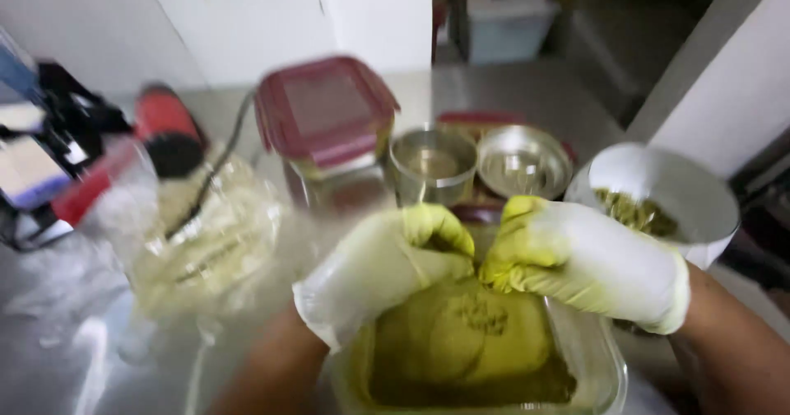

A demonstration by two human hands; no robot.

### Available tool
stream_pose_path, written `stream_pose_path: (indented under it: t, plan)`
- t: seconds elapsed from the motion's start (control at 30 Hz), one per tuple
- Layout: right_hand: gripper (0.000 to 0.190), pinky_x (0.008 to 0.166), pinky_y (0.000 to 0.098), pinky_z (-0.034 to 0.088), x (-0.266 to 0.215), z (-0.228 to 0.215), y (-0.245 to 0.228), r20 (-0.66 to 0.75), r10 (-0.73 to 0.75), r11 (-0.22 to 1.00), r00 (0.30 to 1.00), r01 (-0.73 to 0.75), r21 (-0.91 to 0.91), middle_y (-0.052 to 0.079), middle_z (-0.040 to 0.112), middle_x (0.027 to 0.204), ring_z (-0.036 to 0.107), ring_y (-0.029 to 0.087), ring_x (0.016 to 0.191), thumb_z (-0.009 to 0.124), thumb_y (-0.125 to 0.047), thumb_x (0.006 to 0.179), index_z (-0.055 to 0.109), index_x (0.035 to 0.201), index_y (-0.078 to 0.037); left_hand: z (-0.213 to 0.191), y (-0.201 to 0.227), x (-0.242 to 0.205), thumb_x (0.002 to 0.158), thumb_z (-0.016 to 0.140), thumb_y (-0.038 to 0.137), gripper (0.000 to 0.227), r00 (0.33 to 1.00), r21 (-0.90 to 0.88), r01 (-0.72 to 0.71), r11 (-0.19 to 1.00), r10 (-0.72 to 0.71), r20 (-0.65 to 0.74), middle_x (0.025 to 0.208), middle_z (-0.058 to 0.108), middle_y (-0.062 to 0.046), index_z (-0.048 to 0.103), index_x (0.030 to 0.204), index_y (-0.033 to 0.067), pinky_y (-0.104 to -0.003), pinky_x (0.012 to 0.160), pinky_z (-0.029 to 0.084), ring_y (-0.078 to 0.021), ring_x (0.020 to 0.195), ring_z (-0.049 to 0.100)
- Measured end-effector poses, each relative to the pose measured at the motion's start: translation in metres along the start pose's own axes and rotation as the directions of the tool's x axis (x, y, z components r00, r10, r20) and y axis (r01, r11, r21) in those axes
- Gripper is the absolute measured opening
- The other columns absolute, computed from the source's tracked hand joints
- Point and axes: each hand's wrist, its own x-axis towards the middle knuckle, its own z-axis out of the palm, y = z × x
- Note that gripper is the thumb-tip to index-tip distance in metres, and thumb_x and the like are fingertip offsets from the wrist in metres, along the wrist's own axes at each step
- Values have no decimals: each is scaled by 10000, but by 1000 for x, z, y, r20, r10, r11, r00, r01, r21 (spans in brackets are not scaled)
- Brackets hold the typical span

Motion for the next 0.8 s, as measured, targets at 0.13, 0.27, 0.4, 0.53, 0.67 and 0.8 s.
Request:
stream_pose_path:
  t: [0.13,0.27,0.4,0.53,0.67,0.8]
  plan:
    - [167,712,232,645,0,-12,-11,-258,340,931,904,-285,230,-52,813,812,766,84,706,792,-285,822,881,907,-173,-7,0,-3,800,794,-29,147,1000,-488,14,873,-2,25,855,771,-37,759,898,75,-233,696,568,-104,732,661]
    - [142,758,361,687,0,-4,-5,-219,707,555,672,-336,761,184,886,864,826,267,776,862,45,700,860,838,78,-13,7,-8,798,718,-80,203,998,-672,19,740,31,62,778,713,-160,744,993,-32,-280,678,557,-199,665,656]
    - [186,752,433,667,4,3,-6,-171,825,392,539,-327,860,302,868,850,804,356,757,823,151,709,835,895,150,-13,7,-7,782,678,-99,271,997,-754,-1,656,56,47,875,735,-191,724,1049,-83,-273,678,554,-183,690,649]
    - [175,720,426,643,7,4,-9,-160,836,378,524,-341,861,298,856,835,775,343,736,817,136,730,835,903,144,-14,9,-9,722,673,-104,341,998,-744,60,666,-13,69,858,726,-152,728,1056,-57,-263,737,548,-172,757,661]
    - [179,742,431,652,6,6,-6,-179,834,393,523,-334,857,288,853,852,779,343,756,793,127,751,833,925,137,-8,-4,0,785,695,-103,280,997,-788,-4,615,65,46,818,705,-188,717,1064,-95,-305,688,559,-215,674,648]
    - [185,738,403,630,12,6,-14,-192,862,397,470,-388,831,273,860,857,761,306,768,807,112,754,839,935,129,-1,-10,7,759,699,-94,290,999,-760,-6,650,36,23,729,694,-172,704,1046,-55,-298,665,541,-205,651,655]
